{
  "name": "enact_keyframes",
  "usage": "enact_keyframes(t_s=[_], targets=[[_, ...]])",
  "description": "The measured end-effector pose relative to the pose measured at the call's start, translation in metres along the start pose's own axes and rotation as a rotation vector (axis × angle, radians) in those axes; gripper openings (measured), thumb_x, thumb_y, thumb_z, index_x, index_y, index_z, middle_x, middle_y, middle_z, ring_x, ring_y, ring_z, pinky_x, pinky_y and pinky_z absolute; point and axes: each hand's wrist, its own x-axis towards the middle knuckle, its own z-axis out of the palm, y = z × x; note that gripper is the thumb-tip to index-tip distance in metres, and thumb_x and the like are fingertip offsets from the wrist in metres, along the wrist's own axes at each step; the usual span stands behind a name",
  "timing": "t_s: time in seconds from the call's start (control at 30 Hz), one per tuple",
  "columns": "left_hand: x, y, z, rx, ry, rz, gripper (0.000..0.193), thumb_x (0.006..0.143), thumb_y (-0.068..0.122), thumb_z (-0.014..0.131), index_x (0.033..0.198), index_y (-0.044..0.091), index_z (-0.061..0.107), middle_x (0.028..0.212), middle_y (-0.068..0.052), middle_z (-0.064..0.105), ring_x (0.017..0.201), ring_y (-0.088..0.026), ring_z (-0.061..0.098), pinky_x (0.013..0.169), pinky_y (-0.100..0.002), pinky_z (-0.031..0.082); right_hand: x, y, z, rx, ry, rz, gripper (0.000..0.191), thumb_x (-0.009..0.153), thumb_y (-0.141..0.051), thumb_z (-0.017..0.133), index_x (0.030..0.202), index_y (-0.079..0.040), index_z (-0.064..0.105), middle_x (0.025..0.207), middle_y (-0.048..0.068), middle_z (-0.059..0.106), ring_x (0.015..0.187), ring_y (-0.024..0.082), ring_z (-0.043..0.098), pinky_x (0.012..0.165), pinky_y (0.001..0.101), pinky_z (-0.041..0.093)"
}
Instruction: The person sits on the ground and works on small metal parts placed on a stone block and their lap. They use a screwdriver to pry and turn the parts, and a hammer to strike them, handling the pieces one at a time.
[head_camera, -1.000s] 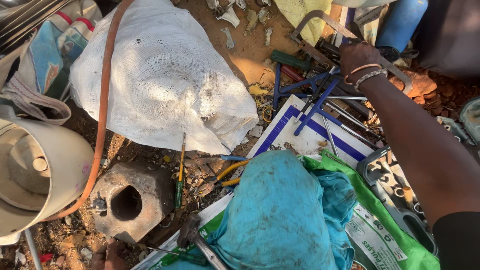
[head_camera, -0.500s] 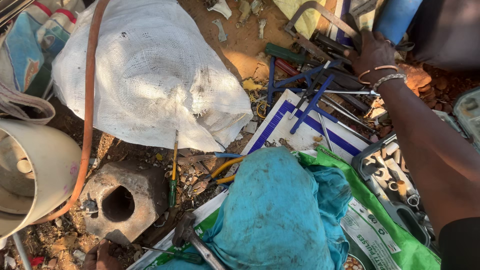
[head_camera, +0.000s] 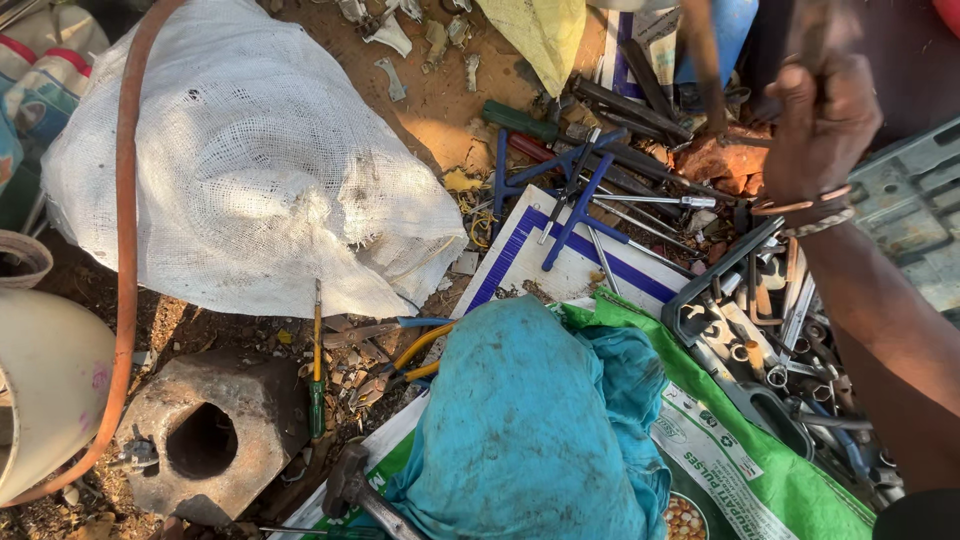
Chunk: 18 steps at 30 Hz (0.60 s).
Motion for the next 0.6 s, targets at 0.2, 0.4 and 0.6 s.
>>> enact_keyframes(t_s=[0.2,0.4,0.6], targets=[[0.007,-0.011,-0.006,0.002,-0.013,-0.005,0.025,0.113,0.016,0.068,0.119,-0.005,0.055,0.105,-0.020,0.068,0.089,-0.028,0.072,0.071,-0.043,0.061,0.011,0.060,-0.054,0.434,0.219,0.474,0.019,0.122,-0.022,0.062,0.126,-0.003,0.066,0.093,0.003,0.057,0.076,0.010,0.053,0.068,0.0242,0.047],[0.004,0.005,-0.006,-0.001,-0.020,-0.001,0.025,0.113,0.016,0.067,0.120,-0.005,0.055,0.105,-0.020,0.068,0.089,-0.028,0.072,0.071,-0.043,0.061,0.003,0.092,-0.057,0.369,0.216,0.784,0.014,0.116,-0.030,0.065,0.114,-0.016,0.064,0.093,-0.001,0.064,0.079,0.011,0.066,0.071,0.0259,0.060],[-0.001,0.015,-0.006,0.006,-0.040,-0.009,0.025,0.113,0.017,0.067,0.121,-0.004,0.056,0.105,-0.019,0.068,0.089,-0.027,0.073,0.071,-0.043,0.061,0.011,0.095,-0.045,-0.111,-0.065,0.937,0.005,0.109,-0.014,0.070,0.113,-0.010,0.070,0.105,0.008,0.068,0.091,0.019,0.068,0.080,0.0335,0.060]])
